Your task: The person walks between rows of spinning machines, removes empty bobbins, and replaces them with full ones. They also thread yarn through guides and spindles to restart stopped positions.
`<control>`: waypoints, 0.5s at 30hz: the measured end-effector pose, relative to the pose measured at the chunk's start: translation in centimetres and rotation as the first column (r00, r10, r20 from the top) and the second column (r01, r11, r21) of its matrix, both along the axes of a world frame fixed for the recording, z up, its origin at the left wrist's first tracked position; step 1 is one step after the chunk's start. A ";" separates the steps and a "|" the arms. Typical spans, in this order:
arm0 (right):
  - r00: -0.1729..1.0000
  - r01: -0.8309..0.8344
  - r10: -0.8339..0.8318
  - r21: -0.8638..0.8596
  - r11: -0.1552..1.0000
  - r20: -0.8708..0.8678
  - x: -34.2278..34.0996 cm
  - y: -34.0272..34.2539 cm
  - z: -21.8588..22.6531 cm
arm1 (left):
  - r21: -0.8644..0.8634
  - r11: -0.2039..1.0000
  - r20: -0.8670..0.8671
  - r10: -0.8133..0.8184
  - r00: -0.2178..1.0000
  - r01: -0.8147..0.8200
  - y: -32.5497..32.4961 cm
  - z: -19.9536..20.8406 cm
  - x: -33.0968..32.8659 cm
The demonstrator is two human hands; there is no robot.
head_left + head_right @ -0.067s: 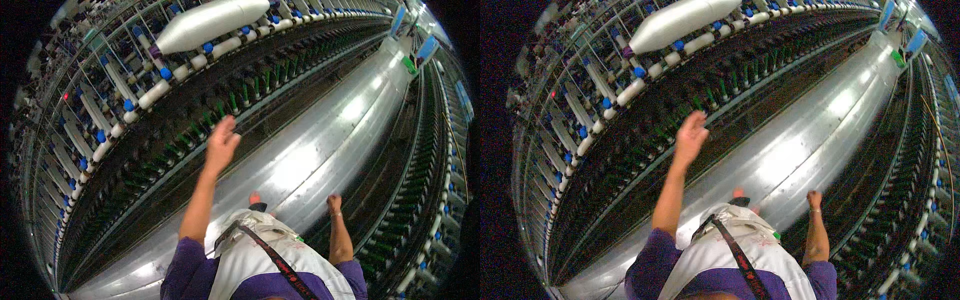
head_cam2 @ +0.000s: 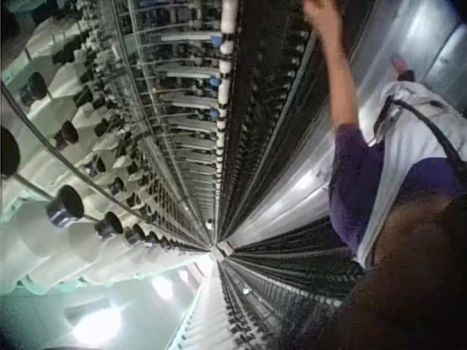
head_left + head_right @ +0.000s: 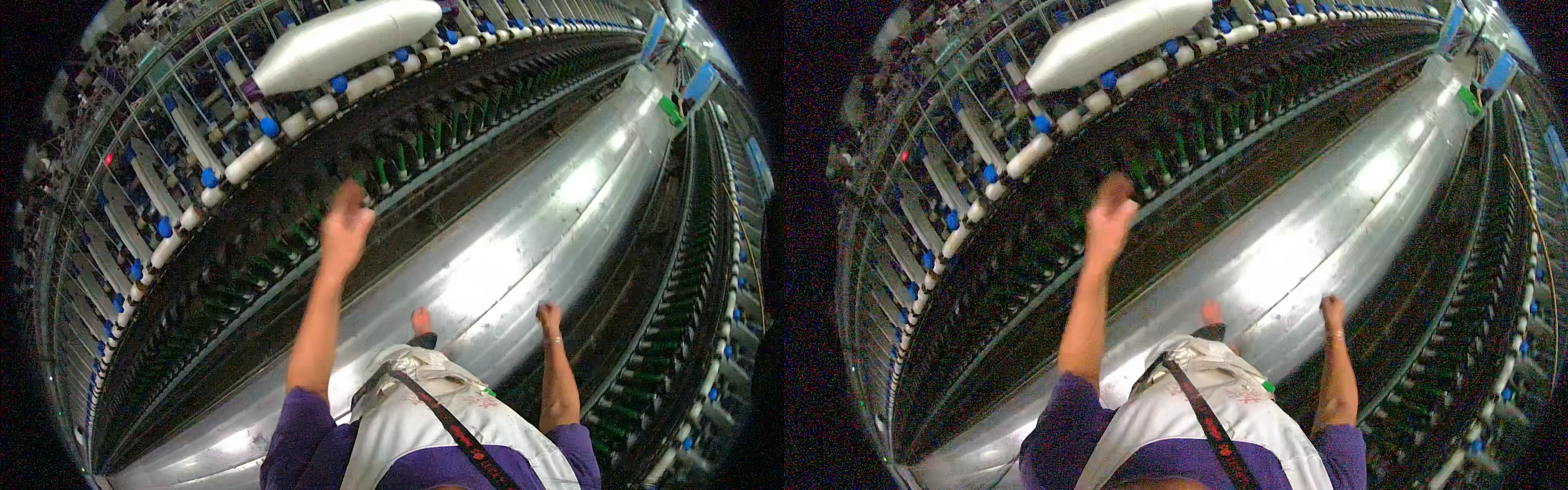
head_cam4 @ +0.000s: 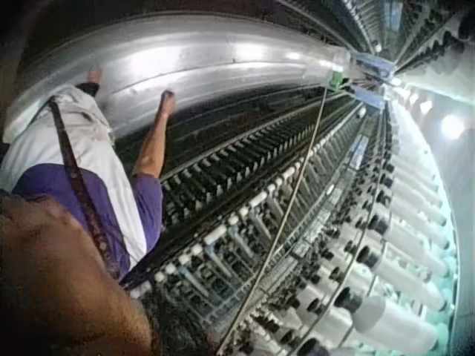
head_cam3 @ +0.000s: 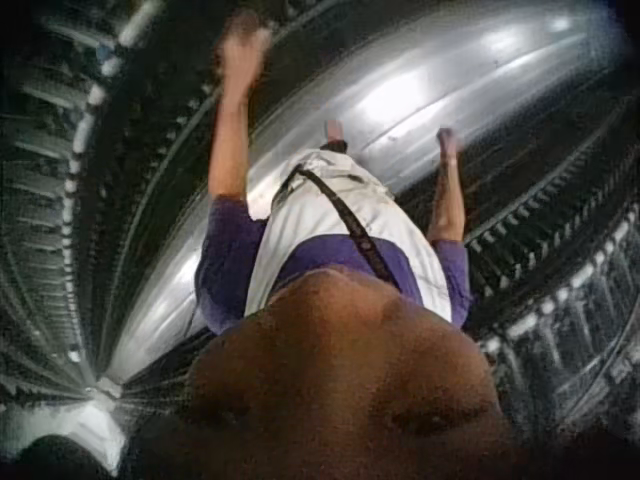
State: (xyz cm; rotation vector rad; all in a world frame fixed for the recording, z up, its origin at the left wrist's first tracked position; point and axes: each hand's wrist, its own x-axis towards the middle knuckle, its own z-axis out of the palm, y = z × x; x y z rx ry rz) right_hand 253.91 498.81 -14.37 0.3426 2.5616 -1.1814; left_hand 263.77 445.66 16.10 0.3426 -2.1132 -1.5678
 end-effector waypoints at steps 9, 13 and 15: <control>0.246 -0.513 0.256 0.098 0.853 -0.935 -26.4 -32.0 32.7 | -0.029 0.835 -0.448 0.480 0.754 -0.550 -12.4 11.8 -7.0; -0.306 -0.306 0.298 0.390 0.868 -0.904 -32.8 -40.1 44.5 | -0.041 0.850 -0.463 0.449 0.764 -0.525 -13.0 13.4 -10.2; -0.345 -0.182 0.438 0.517 0.836 -0.830 -35.1 -43.3 47.0 | 0.010 0.830 -0.416 0.510 0.753 -0.557 -12.2 13.6 -11.5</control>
